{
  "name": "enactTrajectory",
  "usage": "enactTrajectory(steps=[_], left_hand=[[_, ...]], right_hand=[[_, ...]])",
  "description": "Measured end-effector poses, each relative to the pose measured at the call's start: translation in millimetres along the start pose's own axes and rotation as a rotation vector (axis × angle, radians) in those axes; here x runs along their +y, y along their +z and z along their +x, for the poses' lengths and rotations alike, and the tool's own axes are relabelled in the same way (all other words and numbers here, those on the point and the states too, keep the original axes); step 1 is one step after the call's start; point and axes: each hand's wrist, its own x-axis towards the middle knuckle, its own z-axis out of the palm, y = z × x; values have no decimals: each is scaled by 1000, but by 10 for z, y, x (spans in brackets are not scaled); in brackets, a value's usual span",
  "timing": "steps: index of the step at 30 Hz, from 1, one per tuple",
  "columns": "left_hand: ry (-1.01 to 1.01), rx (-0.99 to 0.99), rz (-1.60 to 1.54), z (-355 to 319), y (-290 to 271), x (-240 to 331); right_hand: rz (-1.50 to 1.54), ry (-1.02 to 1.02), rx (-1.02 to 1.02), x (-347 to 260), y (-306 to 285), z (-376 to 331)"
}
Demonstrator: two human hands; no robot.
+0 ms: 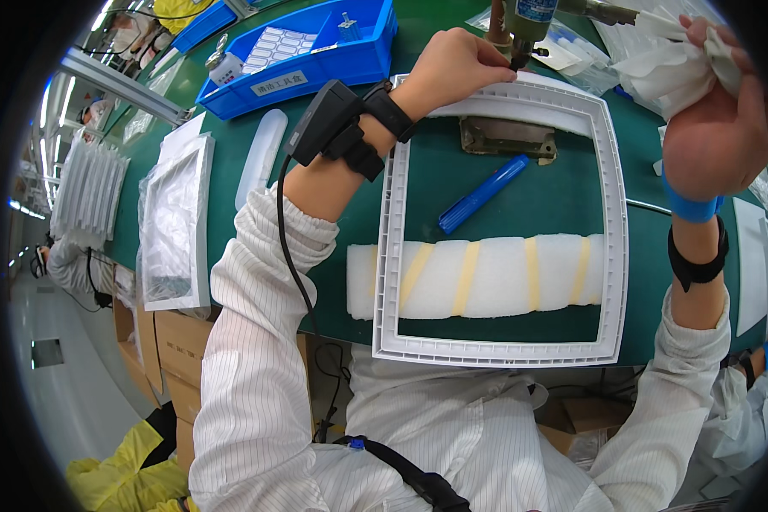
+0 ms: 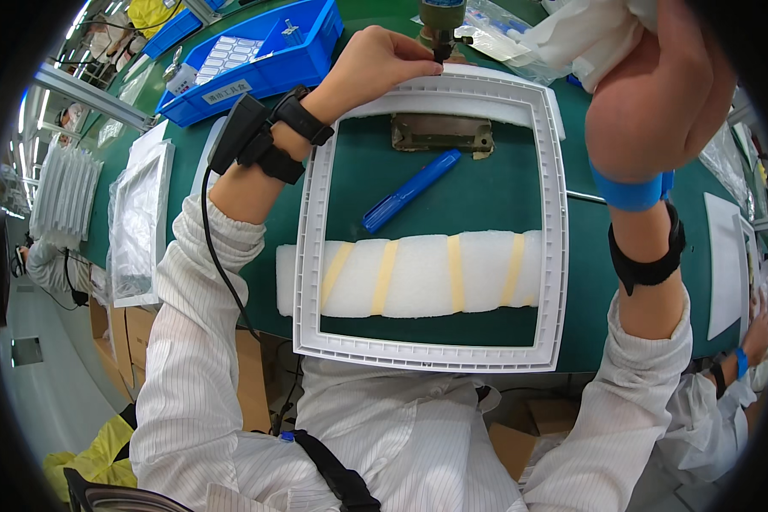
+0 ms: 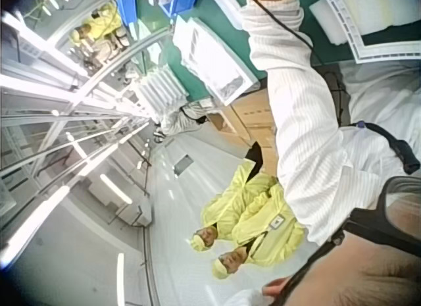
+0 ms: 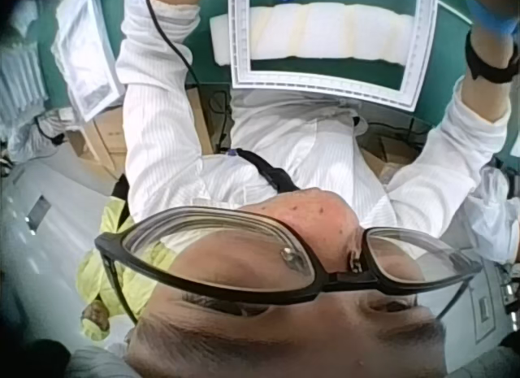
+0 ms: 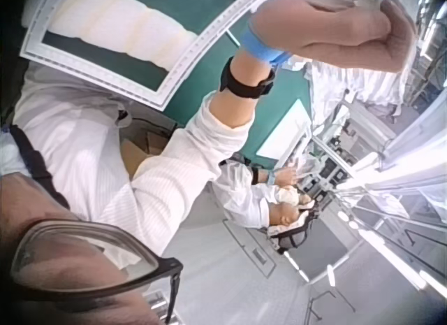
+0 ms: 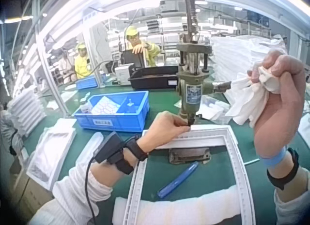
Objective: Assembling a white plastic frame by using a manual press, applying adhesive from a bottle, and cleaning with a wipe before packing.
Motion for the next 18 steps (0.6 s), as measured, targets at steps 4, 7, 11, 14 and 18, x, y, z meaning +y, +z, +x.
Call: enactTrajectory(steps=[4,7,11,14,18], left_hand=[[-2,2,2,-2,9,-34],[1,2,5,-6,12,-42],[2,5,26,-7,16,-26],[11,11,20,-8,19,-41],[2,15,13,-24,8,-66]], right_hand=[[231,-34,-169,125,-253,-92],[262,-24,-170,57,-215,-151],[246,-61,-207,62,-235,-125],[250,-62,-224,39,-231,-133],[273,-46,-222,61,-236,-154]])
